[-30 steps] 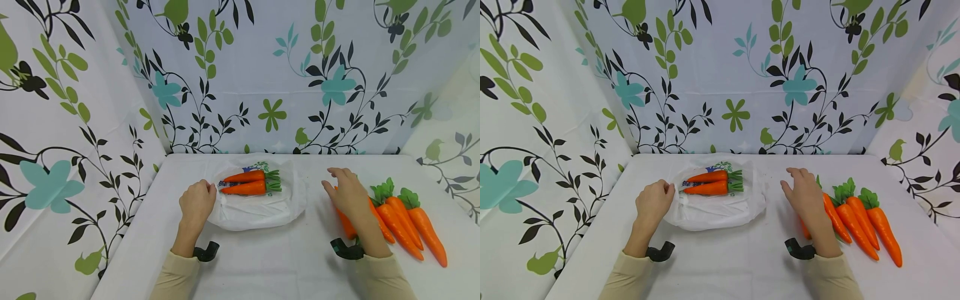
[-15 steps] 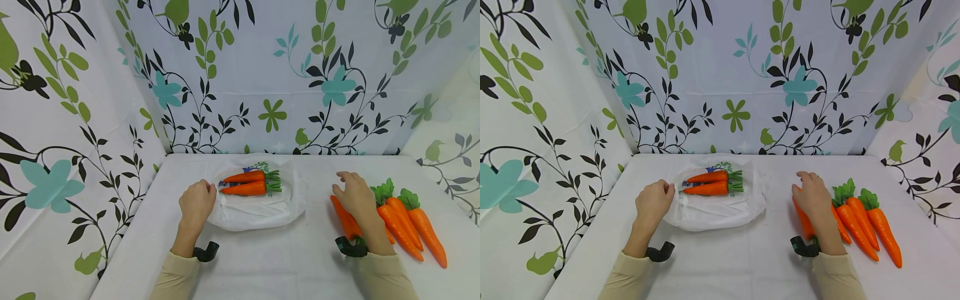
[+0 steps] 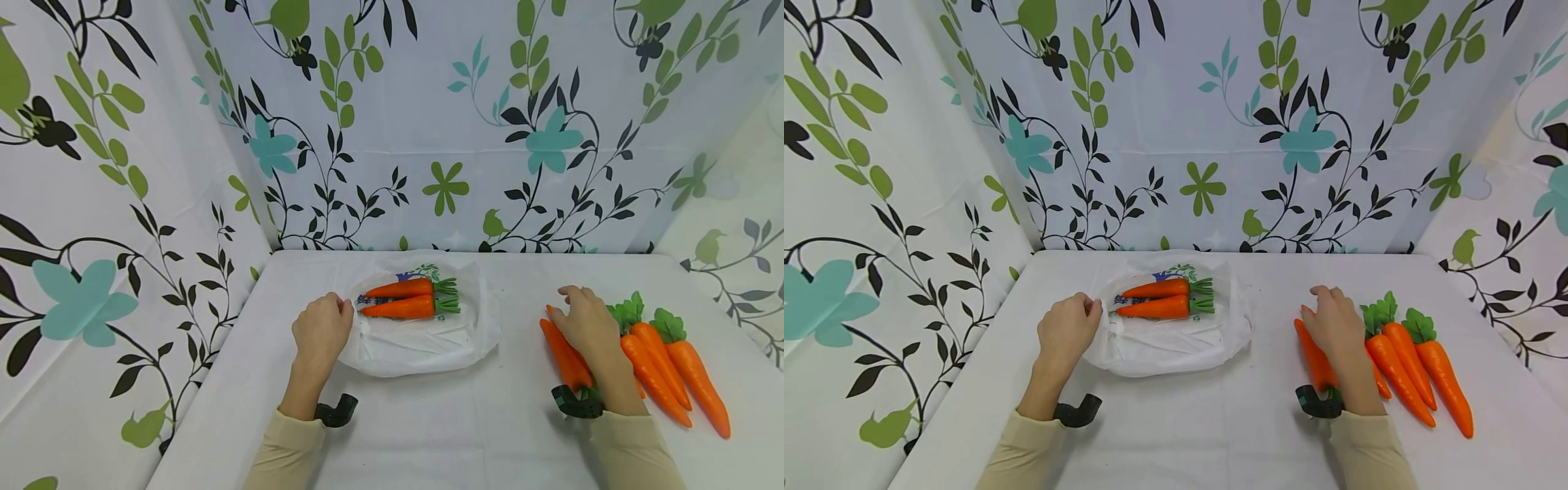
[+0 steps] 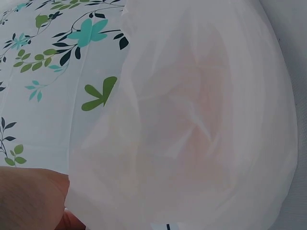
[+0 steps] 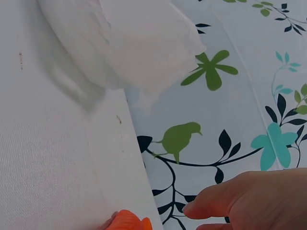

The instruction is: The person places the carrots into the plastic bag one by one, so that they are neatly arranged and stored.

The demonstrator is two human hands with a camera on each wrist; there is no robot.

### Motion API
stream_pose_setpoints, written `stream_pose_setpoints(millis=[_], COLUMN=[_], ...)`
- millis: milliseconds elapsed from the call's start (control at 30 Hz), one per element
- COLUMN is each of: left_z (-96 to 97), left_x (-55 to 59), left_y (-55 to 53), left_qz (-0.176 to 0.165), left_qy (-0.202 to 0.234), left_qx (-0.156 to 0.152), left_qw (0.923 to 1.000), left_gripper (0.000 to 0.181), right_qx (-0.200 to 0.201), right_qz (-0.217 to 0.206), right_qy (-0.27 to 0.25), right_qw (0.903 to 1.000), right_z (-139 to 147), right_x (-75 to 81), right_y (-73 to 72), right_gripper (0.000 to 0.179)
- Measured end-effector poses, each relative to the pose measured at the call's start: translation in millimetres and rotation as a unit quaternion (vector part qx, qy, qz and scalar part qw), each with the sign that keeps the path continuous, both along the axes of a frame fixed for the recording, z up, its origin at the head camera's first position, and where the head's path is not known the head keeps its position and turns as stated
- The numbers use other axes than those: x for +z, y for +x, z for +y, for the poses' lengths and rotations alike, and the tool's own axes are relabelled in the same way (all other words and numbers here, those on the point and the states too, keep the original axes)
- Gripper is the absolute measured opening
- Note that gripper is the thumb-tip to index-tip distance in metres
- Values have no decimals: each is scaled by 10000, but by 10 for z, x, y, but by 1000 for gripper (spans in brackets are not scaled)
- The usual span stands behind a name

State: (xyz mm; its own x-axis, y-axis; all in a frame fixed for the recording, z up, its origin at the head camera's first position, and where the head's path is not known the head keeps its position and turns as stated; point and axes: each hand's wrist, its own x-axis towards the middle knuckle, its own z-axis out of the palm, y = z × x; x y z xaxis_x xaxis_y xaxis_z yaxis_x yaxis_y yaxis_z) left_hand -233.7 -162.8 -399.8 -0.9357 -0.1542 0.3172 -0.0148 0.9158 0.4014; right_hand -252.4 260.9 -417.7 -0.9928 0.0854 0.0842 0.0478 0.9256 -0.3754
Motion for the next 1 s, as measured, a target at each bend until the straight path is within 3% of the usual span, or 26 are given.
stream_pose_setpoints(millis=[500,1000], left_z=[6,1], left_x=[7,0], left_y=[0,-15], left_qz=[-49,-98], left_qy=[7,-3], left_qx=[4,25], left_qw=[10000,9999], left_gripper=[27,27], right_qx=[-113,70], right_qz=[-657,-780], right_qy=[47,178], right_qw=[9978,9968], right_z=[83,65], right_x=[-53,-89], right_y=[-15,-29], right_gripper=[50,45])
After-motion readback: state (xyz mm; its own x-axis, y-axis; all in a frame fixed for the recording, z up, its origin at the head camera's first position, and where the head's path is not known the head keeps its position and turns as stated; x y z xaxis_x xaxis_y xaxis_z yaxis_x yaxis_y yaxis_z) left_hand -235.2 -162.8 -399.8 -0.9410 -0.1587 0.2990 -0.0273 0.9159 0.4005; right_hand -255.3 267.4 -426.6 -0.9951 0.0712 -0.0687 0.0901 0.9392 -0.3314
